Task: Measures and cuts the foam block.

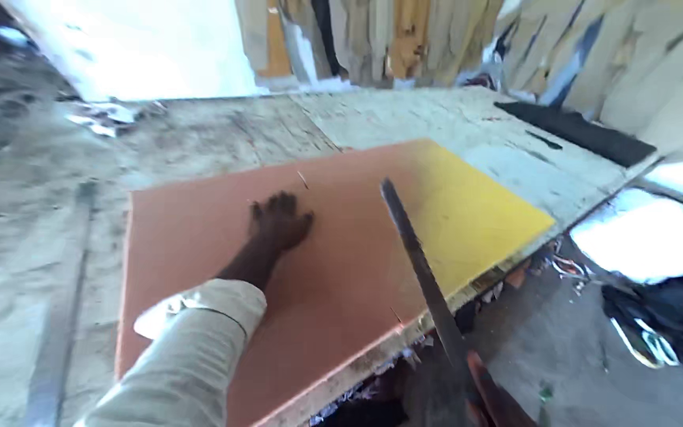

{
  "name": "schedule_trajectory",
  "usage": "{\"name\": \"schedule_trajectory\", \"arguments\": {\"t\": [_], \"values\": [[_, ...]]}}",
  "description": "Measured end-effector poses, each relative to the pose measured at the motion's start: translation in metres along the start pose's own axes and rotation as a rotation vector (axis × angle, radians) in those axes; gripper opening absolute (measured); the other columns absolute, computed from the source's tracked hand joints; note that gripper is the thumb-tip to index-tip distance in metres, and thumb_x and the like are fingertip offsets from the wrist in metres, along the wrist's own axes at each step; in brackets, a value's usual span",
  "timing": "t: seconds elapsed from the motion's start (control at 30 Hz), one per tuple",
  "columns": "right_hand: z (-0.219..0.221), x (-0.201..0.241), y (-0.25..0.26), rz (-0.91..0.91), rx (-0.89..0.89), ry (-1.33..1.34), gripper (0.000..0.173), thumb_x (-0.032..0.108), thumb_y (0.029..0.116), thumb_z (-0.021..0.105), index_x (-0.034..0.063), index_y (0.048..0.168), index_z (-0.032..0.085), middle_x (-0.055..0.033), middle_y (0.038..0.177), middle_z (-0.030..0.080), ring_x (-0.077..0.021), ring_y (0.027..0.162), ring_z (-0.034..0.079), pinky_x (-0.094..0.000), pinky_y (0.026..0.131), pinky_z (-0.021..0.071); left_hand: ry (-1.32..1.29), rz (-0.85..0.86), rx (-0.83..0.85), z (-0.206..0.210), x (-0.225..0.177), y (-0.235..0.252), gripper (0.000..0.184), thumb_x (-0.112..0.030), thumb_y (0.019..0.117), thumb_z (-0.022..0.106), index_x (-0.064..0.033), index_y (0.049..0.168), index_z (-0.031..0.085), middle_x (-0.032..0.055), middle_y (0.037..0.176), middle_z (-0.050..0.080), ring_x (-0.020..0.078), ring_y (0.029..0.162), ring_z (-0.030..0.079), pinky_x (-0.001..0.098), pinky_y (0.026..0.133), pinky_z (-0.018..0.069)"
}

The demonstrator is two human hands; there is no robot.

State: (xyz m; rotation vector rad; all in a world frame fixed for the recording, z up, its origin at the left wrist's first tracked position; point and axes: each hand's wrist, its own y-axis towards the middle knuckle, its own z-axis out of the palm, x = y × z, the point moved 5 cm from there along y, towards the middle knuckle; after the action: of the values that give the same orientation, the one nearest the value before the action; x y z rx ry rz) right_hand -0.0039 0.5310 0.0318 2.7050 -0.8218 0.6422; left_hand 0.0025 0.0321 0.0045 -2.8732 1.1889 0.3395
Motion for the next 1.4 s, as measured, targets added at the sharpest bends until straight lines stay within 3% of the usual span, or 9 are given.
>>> {"name": "schedule_trajectory", "arguments": {"t": [0.2,0.57,0.7,0.8,0.9,1.0,1.07,1.23,1.4], "values": [[0.040,0.070,0.248,0.043,0.216,-0.246,0.061,0.036,0.1073,0.041,0.0400,0.163,0.017,-0.0100,0.102,0.068,-0.0294,0.083,0.069,-0.0506,0.070,0.0580,-0.027,-0.034,0.021,0.000,0.002,0.004,0.083,-0.067,0.1015,0.026,-0.0092,0.160,0.032,0.0140,0.167,0.028,0.0344,0.155,0.025,0.0674,0.123,0.0117],[0.067,0.156,0.403,0.111,0.455,-0.403,0.067,0.032,0.1069,0.043,0.0323,0.165,0.011,-0.0195,0.105,0.070,-0.0394,0.092,0.070,-0.0602,0.076,0.0557,-0.023,-0.006,0.040,0.008,0.003,0.009,0.078,-0.063,0.1038,0.028,-0.0089,0.161,0.031,0.0135,0.168,0.027,0.0345,0.156,0.021,0.0710,0.120,0.0067],[0.078,0.178,0.460,0.123,0.581,-0.439,0.065,0.030,0.1060,0.044,0.0274,0.164,0.015,-0.0187,0.096,0.066,-0.0300,0.069,0.066,-0.0486,0.062,0.0566,-0.054,0.004,-0.006,0.012,0.007,0.009,0.077,-0.063,0.1030,0.027,-0.0123,0.160,0.033,0.0097,0.166,0.032,0.0321,0.155,0.024,0.0705,0.120,0.0070],[0.100,0.183,0.483,0.078,0.642,-0.531,0.068,0.030,0.1062,0.045,0.0221,0.165,0.011,-0.0197,0.100,0.067,-0.0310,0.075,0.068,-0.0494,0.067,0.0570,-0.062,0.006,-0.014,0.015,0.010,0.012,0.075,-0.061,0.1046,0.022,-0.0116,0.160,0.035,0.0083,0.167,0.032,0.0295,0.155,0.026,0.0699,0.121,0.0067],[0.121,0.167,0.490,-0.001,0.654,-0.564,0.075,0.026,0.1047,0.047,0.0181,0.165,0.004,-0.0241,0.112,0.068,-0.0401,0.096,0.069,-0.0602,0.083,0.0535,-0.092,0.029,-0.005,0.016,0.010,0.016,0.069,-0.054,0.1066,0.026,-0.0096,0.159,0.037,0.0109,0.166,0.033,0.0320,0.155,0.026,0.0720,0.120,0.0077],[0.121,0.148,0.470,-0.026,0.681,-0.539,0.077,0.029,0.1037,0.047,0.0228,0.166,0.001,-0.0179,0.096,0.067,-0.0303,0.072,0.066,-0.0517,0.063,0.0551,-0.143,0.037,0.006,0.020,0.015,0.019,0.064,-0.049,0.1063,0.037,-0.0099,0.157,0.039,0.0139,0.164,0.035,0.0371,0.154,0.026,0.0771,0.117,0.0078],[0.109,0.135,0.433,0.004,0.715,-0.517,0.073,0.031,0.1065,0.047,0.0253,0.165,0.004,-0.0211,0.107,0.068,-0.0362,0.086,0.069,-0.0586,0.075,0.0543,-0.149,0.041,0.056,0.020,0.014,0.019,0.071,-0.054,0.1064,0.031,-0.0088,0.161,0.030,0.0164,0.167,0.028,0.0406,0.155,0.021,0.0796,0.115,0.0030],[0.077,0.099,0.314,0.126,0.808,-0.283,0.079,0.025,0.1084,0.046,0.0304,0.163,-0.010,-0.0088,0.078,0.062,-0.0177,0.051,0.061,-0.0380,0.049,0.0562,-0.057,0.051,0.080,0.012,0.010,0.014,0.078,-0.059,0.1046,0.018,-0.0073,0.163,0.025,0.0175,0.168,0.024,0.0408,0.156,0.017,0.0797,0.115,0.0034],[0.047,0.060,0.193,0.087,0.802,-0.247,0.082,0.024,0.1061,0.052,0.0307,0.163,-0.007,-0.0082,0.090,0.065,-0.0172,0.053,0.062,-0.0394,0.049,0.0564,-0.011,0.017,0.064,0.012,0.006,0.016,0.083,-0.062,0.1017,0.016,-0.0061,0.162,0.025,0.0222,0.167,0.025,0.0447,0.155,0.020,0.0833,0.112,0.0050]]}}
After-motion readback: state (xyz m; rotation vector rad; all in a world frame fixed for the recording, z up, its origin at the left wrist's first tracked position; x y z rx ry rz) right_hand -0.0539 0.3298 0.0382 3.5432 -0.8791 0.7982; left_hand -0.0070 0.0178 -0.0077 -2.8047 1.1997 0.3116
